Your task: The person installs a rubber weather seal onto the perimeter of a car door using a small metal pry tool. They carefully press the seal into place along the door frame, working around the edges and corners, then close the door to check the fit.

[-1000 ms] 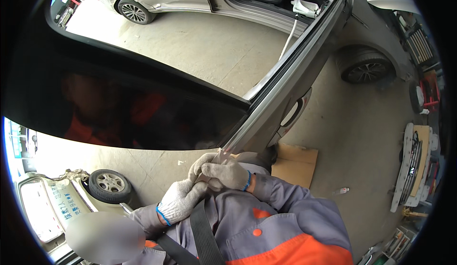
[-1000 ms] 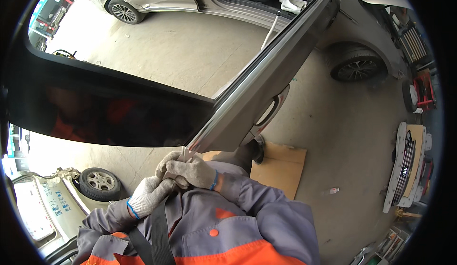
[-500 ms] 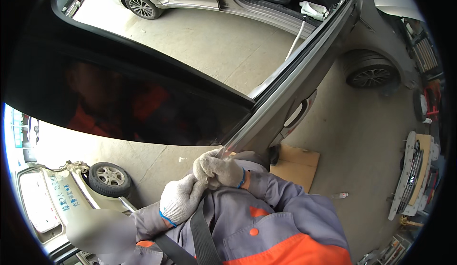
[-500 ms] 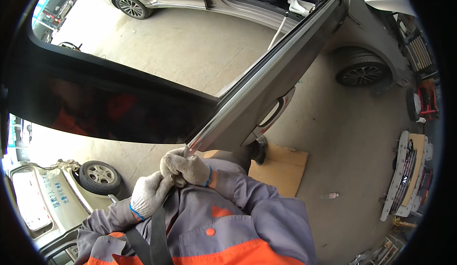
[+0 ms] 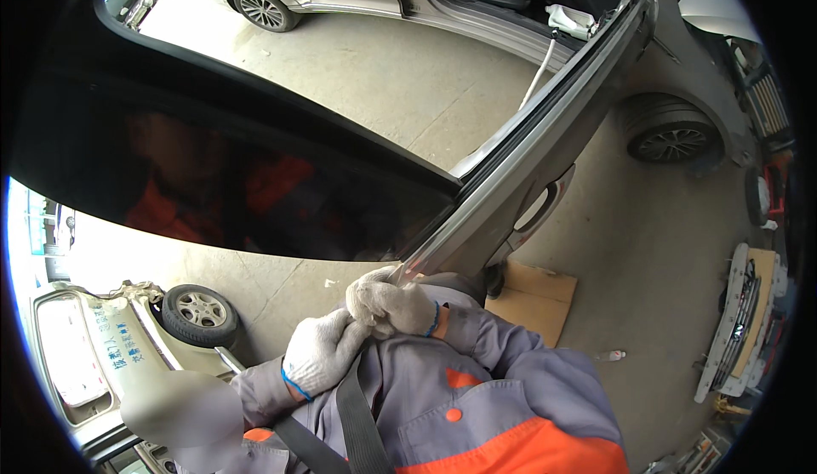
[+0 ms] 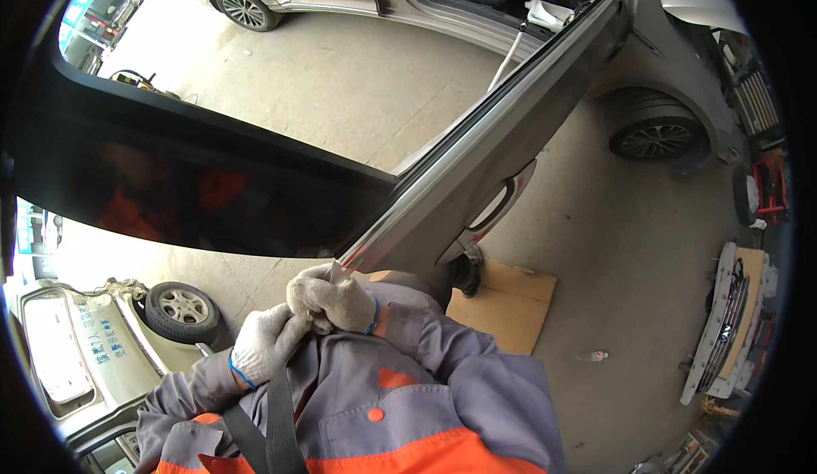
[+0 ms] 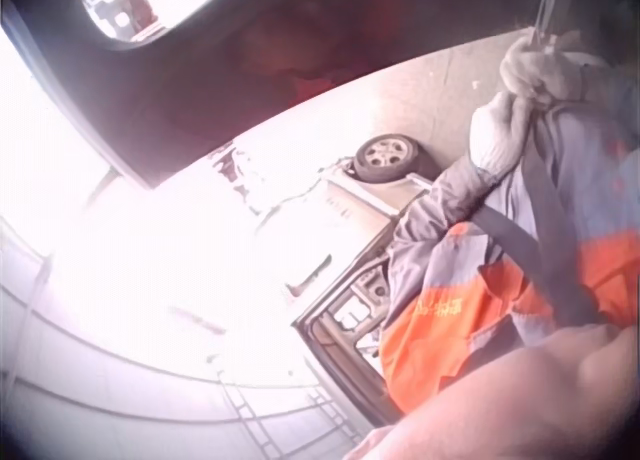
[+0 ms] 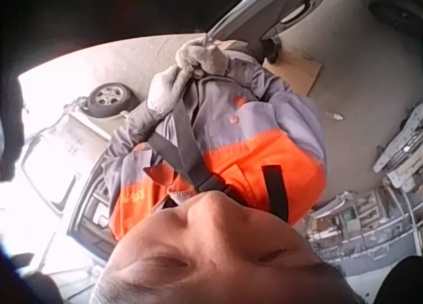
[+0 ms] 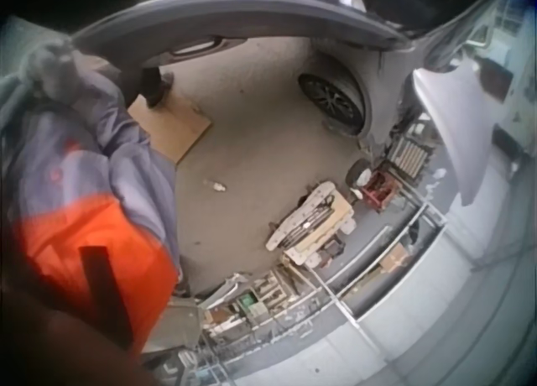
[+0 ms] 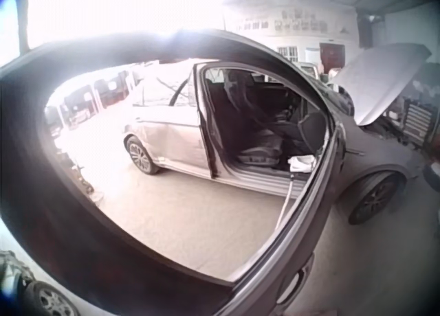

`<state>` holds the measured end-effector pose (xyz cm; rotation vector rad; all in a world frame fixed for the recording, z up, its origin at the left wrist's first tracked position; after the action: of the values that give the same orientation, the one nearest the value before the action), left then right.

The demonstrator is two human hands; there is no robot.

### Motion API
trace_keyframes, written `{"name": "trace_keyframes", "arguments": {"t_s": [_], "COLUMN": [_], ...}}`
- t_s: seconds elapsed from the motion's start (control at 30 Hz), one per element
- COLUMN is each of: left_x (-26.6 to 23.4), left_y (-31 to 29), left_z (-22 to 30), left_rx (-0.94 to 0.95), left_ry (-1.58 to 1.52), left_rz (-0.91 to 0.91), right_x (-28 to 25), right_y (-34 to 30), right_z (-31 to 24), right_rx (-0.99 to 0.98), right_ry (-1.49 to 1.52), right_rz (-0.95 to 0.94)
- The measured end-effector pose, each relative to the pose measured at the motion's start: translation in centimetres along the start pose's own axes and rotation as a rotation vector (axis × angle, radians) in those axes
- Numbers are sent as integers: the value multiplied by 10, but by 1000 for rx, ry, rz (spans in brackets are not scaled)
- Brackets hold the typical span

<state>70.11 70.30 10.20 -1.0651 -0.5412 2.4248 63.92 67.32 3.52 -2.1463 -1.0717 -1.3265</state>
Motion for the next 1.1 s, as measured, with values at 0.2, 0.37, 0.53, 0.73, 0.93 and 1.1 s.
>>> {"name": "trace_keyframes", "arguments": {"t_s": [0.2,0.37,0.53,0.73,0.93,1.1], "left_x": [15,23,29,32,25,19], "left_y": [7,8,10,9,8,2], "left_z": [-27,-36,-46,-45,-37,-28], "left_rx": [-87,-167,-226,-291,-239,-278], "left_ry": [-222,-367,-433,-510,-408,-363], "left_rz": [-229,-371,-458,-531,-452,-435], "right_x": [-8,-5,-6,-11,-9,0], "right_y": [-2,-7,-9,-6,-6,-5], "right_z": [2,-1,-8,-4,-3,-4], "right_rx": [-54,-37,-42,-137,-51,-71], "right_ry": [-27,-14,-79,-95,-102,-19], "right_rz": [102,210,307,320,251,106]}}
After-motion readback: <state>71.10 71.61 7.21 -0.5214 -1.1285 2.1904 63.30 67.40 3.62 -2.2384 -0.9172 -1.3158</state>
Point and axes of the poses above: each hand's wrist, its own y-axis towards the middle knuckle, its own x-axis out of the palm, z = x × y, the point moved 10 cm from there along y, towards the middle knuckle, and after that the axes turned 6 degrees about -z, right-handed, at the moved point
